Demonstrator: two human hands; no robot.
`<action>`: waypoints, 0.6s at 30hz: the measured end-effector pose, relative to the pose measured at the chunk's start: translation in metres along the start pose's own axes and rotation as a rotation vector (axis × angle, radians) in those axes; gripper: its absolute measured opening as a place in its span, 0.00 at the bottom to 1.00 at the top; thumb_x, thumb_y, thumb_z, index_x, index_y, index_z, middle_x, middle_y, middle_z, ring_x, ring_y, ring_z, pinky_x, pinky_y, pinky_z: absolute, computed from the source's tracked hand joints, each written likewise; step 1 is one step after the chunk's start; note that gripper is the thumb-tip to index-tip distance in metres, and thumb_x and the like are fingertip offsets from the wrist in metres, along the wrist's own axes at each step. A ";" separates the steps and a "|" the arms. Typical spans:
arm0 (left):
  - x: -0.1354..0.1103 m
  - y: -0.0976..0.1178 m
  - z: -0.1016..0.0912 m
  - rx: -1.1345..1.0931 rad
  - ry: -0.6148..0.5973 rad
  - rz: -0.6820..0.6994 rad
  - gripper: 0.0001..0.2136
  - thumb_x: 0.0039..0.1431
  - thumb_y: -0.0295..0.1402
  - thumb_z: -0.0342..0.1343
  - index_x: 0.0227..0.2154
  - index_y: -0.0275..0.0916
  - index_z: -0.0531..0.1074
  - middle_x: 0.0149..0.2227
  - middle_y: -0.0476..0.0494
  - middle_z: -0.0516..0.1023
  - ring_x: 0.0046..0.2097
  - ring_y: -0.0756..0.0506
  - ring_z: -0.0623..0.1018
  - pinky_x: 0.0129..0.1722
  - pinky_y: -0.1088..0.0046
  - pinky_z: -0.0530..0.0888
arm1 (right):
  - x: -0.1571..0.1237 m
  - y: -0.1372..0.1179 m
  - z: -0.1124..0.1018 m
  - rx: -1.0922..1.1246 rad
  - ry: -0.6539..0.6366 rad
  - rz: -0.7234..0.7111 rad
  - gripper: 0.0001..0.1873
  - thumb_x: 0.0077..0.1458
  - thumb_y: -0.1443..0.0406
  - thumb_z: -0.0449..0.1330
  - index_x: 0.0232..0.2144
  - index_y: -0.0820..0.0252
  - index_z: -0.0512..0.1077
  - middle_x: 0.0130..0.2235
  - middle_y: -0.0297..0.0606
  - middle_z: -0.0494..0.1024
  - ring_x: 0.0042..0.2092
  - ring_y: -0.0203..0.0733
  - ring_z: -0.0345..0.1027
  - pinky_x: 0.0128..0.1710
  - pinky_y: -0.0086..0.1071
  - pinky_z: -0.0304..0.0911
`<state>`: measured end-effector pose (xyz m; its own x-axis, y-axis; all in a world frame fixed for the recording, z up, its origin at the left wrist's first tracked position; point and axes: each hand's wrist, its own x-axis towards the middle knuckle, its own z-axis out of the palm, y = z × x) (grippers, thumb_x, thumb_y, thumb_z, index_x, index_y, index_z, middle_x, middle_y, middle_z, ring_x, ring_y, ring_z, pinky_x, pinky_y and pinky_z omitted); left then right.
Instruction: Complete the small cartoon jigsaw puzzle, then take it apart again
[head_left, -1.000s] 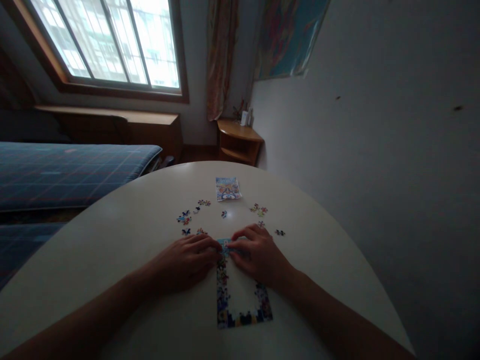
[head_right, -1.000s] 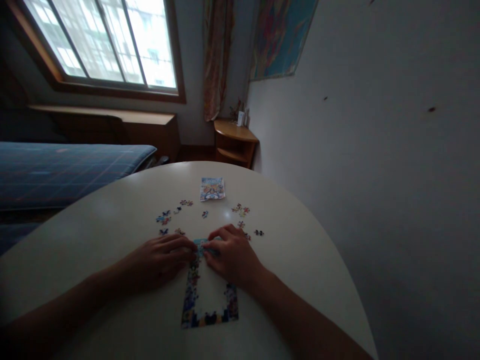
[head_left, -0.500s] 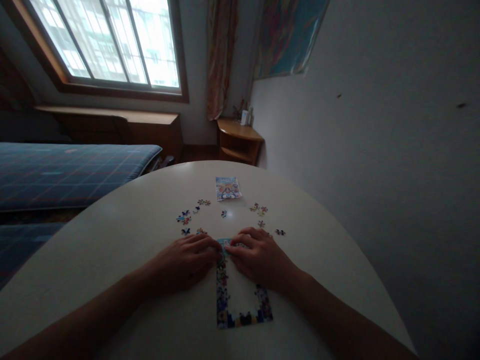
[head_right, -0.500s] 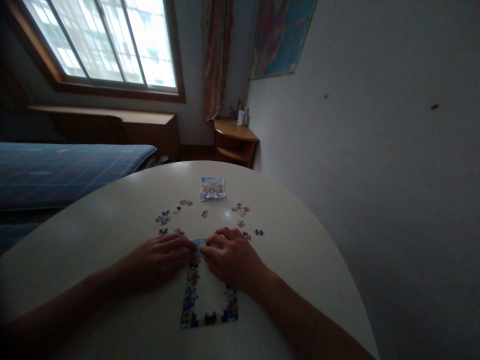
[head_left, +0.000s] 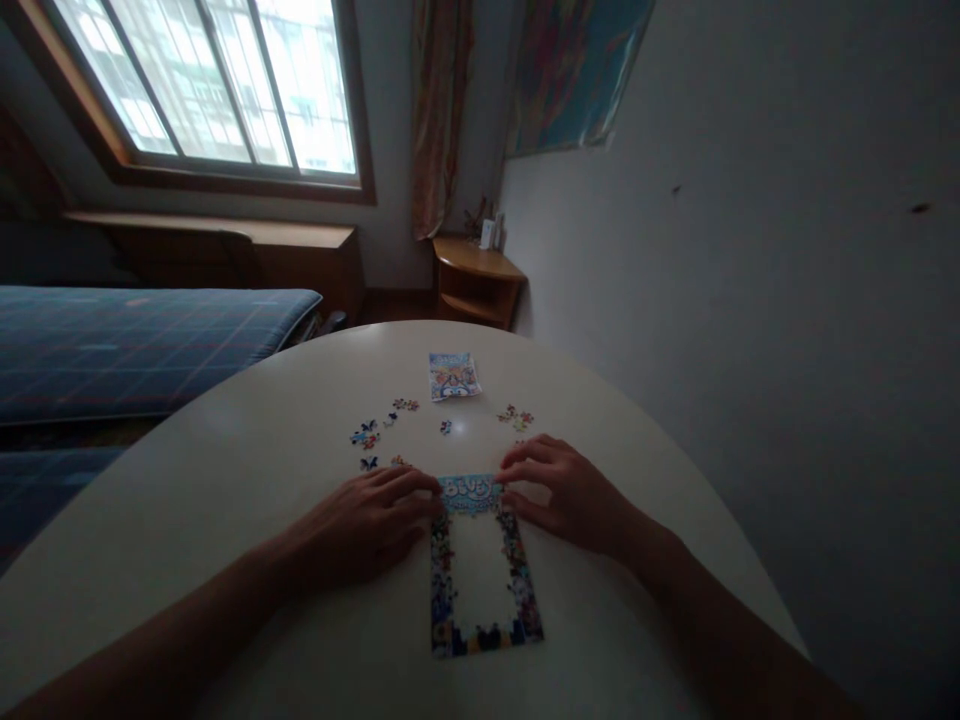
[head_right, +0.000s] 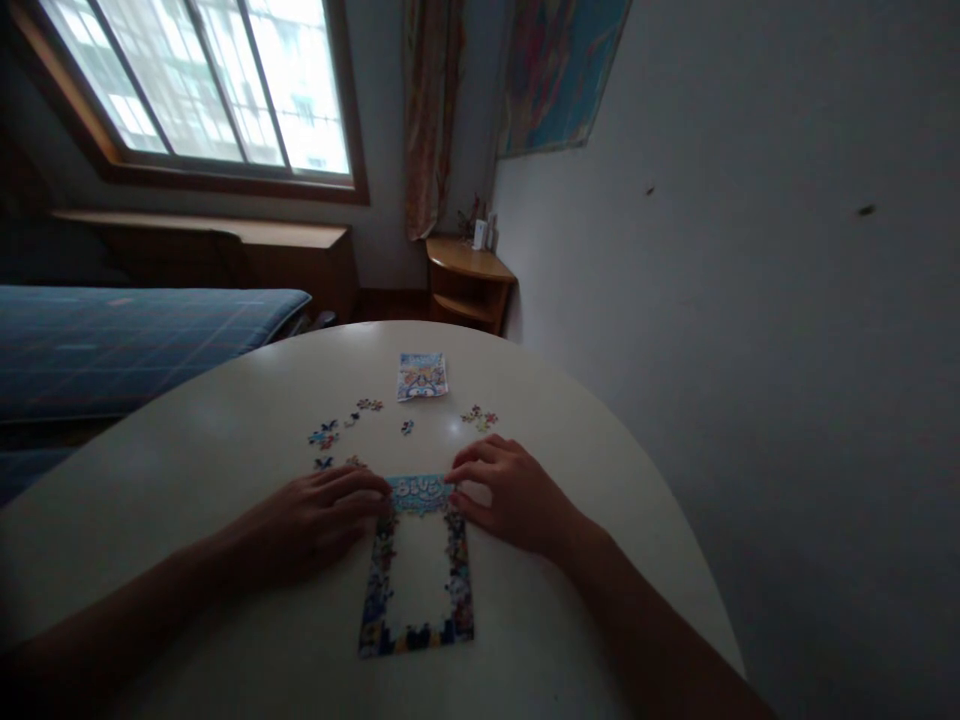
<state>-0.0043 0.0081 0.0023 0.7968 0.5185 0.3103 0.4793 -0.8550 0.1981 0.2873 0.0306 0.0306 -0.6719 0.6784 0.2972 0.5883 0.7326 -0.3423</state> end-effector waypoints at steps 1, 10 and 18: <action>0.000 0.000 -0.001 -0.002 -0.011 0.015 0.15 0.64 0.29 0.49 0.53 0.42 0.67 0.54 0.39 0.72 0.54 0.42 0.73 0.55 0.56 0.72 | -0.002 0.004 -0.004 0.029 -0.035 -0.017 0.10 0.56 0.63 0.63 0.42 0.52 0.77 0.44 0.38 0.78 0.47 0.43 0.69 0.50 0.42 0.63; -0.001 -0.001 -0.003 -0.017 -0.004 -0.009 0.18 0.63 0.31 0.52 0.56 0.47 0.67 0.59 0.43 0.71 0.58 0.41 0.71 0.59 0.55 0.69 | -0.007 0.005 -0.009 0.123 -0.168 0.013 0.24 0.51 0.57 0.67 0.51 0.49 0.73 0.54 0.42 0.72 0.54 0.46 0.67 0.55 0.44 0.62; -0.006 -0.005 0.005 0.076 -0.040 -0.121 0.18 0.66 0.32 0.49 0.58 0.46 0.64 0.63 0.45 0.65 0.64 0.41 0.65 0.62 0.53 0.65 | -0.019 -0.001 0.000 0.097 -0.318 0.067 0.58 0.34 0.46 0.73 0.65 0.48 0.55 0.69 0.45 0.52 0.68 0.61 0.43 0.65 0.54 0.45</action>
<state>-0.0094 0.0096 -0.0048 0.7449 0.6183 0.2505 0.5979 -0.7853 0.1605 0.2995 0.0168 0.0256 -0.7488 0.6625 -0.0167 0.6007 0.6679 -0.4393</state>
